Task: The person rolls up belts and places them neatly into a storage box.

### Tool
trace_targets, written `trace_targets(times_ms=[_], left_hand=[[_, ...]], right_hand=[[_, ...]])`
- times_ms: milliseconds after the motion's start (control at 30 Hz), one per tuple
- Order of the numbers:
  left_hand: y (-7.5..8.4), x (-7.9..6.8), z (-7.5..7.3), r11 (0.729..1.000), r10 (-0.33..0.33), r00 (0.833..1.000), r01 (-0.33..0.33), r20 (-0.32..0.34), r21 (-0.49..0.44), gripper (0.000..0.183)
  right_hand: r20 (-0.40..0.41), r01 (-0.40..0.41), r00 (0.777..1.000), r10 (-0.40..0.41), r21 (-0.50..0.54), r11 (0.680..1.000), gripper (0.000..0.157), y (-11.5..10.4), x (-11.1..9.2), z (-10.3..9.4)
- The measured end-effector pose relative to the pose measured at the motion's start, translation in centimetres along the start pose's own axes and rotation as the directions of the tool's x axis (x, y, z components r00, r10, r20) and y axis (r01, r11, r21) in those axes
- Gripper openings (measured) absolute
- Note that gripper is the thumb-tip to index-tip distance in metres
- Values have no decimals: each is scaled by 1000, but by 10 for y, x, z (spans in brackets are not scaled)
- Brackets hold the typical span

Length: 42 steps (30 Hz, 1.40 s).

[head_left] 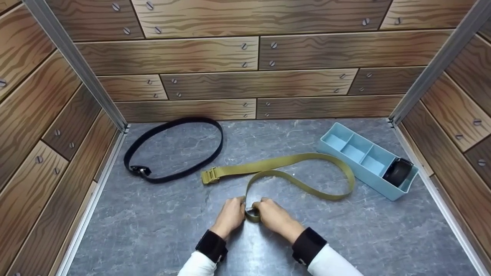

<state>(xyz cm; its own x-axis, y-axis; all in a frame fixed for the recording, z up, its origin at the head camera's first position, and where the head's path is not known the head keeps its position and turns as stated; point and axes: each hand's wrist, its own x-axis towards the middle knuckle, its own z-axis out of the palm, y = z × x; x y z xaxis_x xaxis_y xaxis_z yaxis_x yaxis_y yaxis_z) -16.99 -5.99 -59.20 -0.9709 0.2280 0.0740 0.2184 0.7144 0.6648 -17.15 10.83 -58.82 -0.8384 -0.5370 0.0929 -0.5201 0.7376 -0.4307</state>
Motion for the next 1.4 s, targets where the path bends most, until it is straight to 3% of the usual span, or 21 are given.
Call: trace_targets(times_ms=[167,333,533,633,767,867,1000,1133,1267,1333,1400], left_hand=[[1,0,1,1000,23,999,-23,27,-5,17],[0,1,2,996,85,995,-85,56,14,11],[1,2,4,997,80,995,-81,62,13,10],[1,2,6,995,74,997,-74,2,71,11],[2,1,6,993,42,998,-38,-38,110,13],[4,2,6,993,49,999,-46,-23,113,12],[7,4,9,979,111,993,-105,-26,172,12],[8,6,10,977,79,994,-62,-75,203,11],[7,7,10,985,37,994,-19,-101,170,8],[6,7,9,986,41,995,-26,-89,164,8],[5,6,8,986,47,997,-36,-66,161,11]], right_hand=[[-5,1,1000,-2,-108,994,10,-6,2,1],[-69,-8,998,1,-95,995,13,-4,5,6],[-155,-92,981,113,134,987,7,-1,7,10],[-131,-104,980,147,292,951,3,1,7,10],[-54,-148,980,191,442,885,16,1,7,8],[-68,-144,980,188,414,899,20,1,7,8],[-139,-111,976,167,342,933,19,0,7,11],[-125,-157,966,227,415,896,9,-2,5,13],[-78,-220,954,290,476,851,16,-7,2,11],[-78,-229,952,297,467,854,16,-8,2,11],[-89,-223,954,286,427,876,15,-10,2,11]])
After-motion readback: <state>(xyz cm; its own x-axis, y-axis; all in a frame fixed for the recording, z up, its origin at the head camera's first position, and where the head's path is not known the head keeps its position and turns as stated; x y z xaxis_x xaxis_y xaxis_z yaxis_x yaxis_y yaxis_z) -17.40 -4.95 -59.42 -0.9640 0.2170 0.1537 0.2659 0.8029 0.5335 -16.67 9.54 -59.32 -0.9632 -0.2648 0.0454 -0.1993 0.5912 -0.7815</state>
